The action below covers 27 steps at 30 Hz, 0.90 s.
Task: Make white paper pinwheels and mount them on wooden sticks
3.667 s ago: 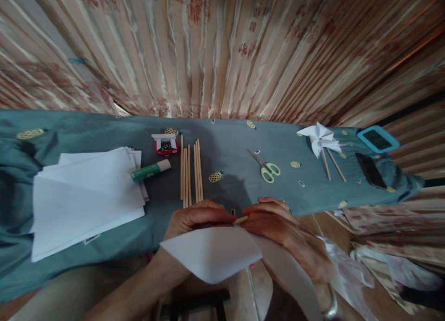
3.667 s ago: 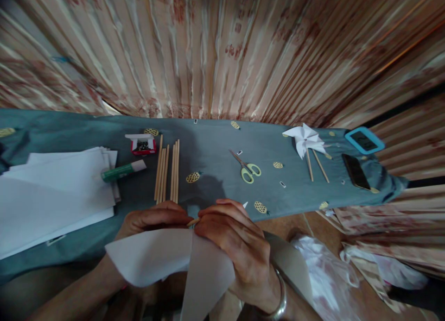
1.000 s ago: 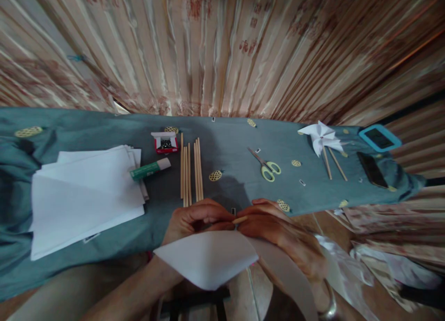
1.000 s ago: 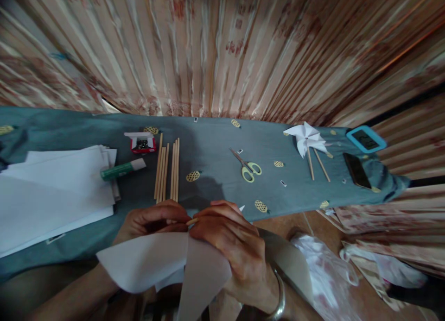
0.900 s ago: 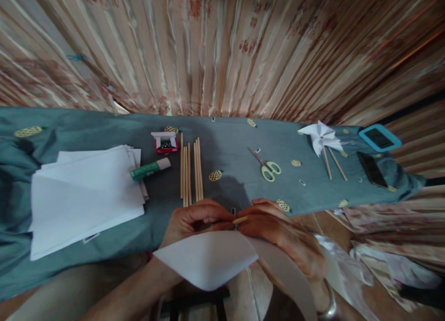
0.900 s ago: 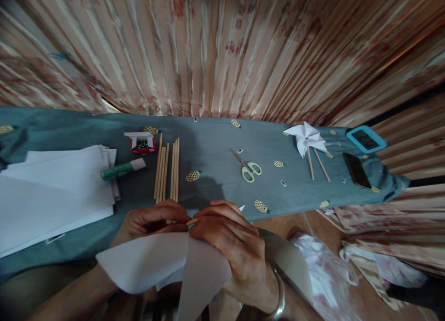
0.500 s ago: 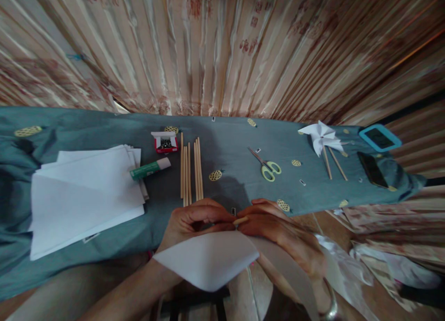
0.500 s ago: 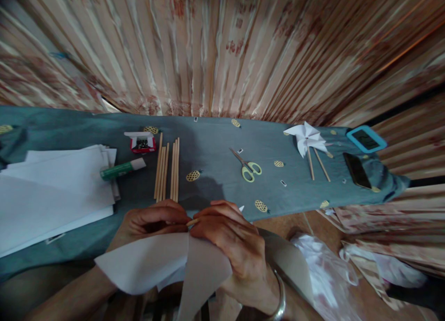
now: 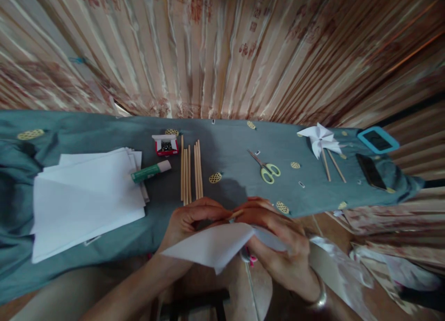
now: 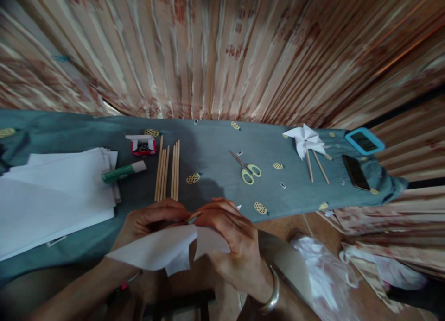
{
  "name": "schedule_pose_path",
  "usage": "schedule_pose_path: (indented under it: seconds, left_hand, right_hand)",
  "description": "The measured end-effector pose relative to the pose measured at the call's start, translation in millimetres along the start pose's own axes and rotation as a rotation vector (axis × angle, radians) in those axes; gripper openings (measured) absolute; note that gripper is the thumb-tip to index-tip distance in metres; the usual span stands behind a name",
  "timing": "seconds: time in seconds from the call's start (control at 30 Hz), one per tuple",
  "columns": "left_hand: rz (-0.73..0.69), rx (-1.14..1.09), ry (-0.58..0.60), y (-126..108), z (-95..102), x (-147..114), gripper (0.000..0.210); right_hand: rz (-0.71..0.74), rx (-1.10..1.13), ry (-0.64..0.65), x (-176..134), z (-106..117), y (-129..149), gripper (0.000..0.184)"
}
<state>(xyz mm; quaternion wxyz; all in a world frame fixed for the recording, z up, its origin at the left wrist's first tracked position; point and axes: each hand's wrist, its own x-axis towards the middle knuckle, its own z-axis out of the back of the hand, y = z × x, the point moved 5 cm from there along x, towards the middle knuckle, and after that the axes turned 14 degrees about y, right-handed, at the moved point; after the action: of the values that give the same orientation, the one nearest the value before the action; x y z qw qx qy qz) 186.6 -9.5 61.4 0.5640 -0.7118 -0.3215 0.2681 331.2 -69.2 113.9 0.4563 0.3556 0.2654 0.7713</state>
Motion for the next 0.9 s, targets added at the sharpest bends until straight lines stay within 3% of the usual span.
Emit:
schedule_pose_path:
  seconds: [0.23, 0.4, 0.67, 0.9]
  left_hand:
    - [0.058, -0.067, -0.114, 11, 4.2, 4, 0.012]
    - [0.143, -0.151, -0.080, 17, 3.1, 6, 0.008]
    - [0.308, -0.371, -0.073, 28, -0.8, 4, 0.025]
    - [0.342, -0.311, -0.041, 29, 1.2, 5, 0.033]
  right_hand:
    - [-0.111, 0.088, -0.037, 8, -6, -19, 0.008]
    - [-0.036, 0.108, -0.032, 5, -2, -14, 0.012]
    - [0.009, 0.039, -0.002, 4, 6, -9, 0.024]
    - [0.004, 0.023, 0.033, 3, 5, -2, 0.022]
